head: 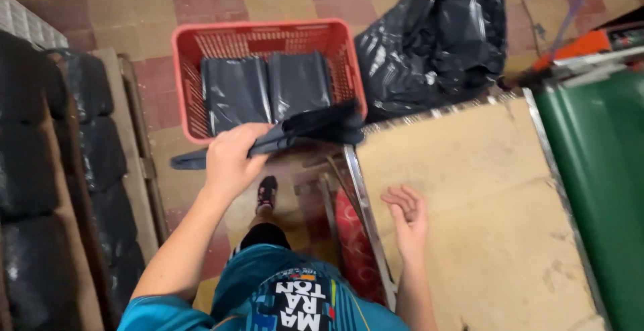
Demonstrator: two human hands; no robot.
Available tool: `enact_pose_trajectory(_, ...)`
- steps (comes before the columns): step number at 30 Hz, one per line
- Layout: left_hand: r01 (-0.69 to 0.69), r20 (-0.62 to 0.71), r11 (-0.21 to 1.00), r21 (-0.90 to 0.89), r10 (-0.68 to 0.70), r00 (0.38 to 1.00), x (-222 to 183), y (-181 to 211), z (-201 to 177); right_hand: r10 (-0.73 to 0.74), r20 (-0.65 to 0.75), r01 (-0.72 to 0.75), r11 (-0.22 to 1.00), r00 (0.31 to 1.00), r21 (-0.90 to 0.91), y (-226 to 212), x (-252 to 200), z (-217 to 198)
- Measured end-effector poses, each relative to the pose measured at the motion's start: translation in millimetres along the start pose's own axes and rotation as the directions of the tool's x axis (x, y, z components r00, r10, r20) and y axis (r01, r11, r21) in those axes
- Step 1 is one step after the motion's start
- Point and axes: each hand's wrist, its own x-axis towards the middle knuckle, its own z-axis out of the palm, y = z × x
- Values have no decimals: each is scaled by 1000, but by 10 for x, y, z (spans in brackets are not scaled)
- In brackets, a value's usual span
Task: Folding large black plastic bags and stacking them into a red plastic crate at the end of a production line.
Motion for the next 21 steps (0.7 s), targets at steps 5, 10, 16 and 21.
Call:
enact_pose_trajectory(5,49,-155,982,181,-21,988,663,-1577,273,86,-125,-96,992,988,-76,413,724,356)
enact_pose_trajectory(10,307,-163,939,-156,-331,929,1109,-2278,623,243,-262,-278,955,934,-106,594,1151,487)
enact_pose_trajectory(16,669,106,527,-524,-739,665,1007,-3646,1567,434,-401,-471,882,807,7,668,1339,369)
enact_pose_trajectory(21,755,86,433,-493,-839,537,498,-5104,2516,397,-402,-453,890,825,-53,512,1476,547)
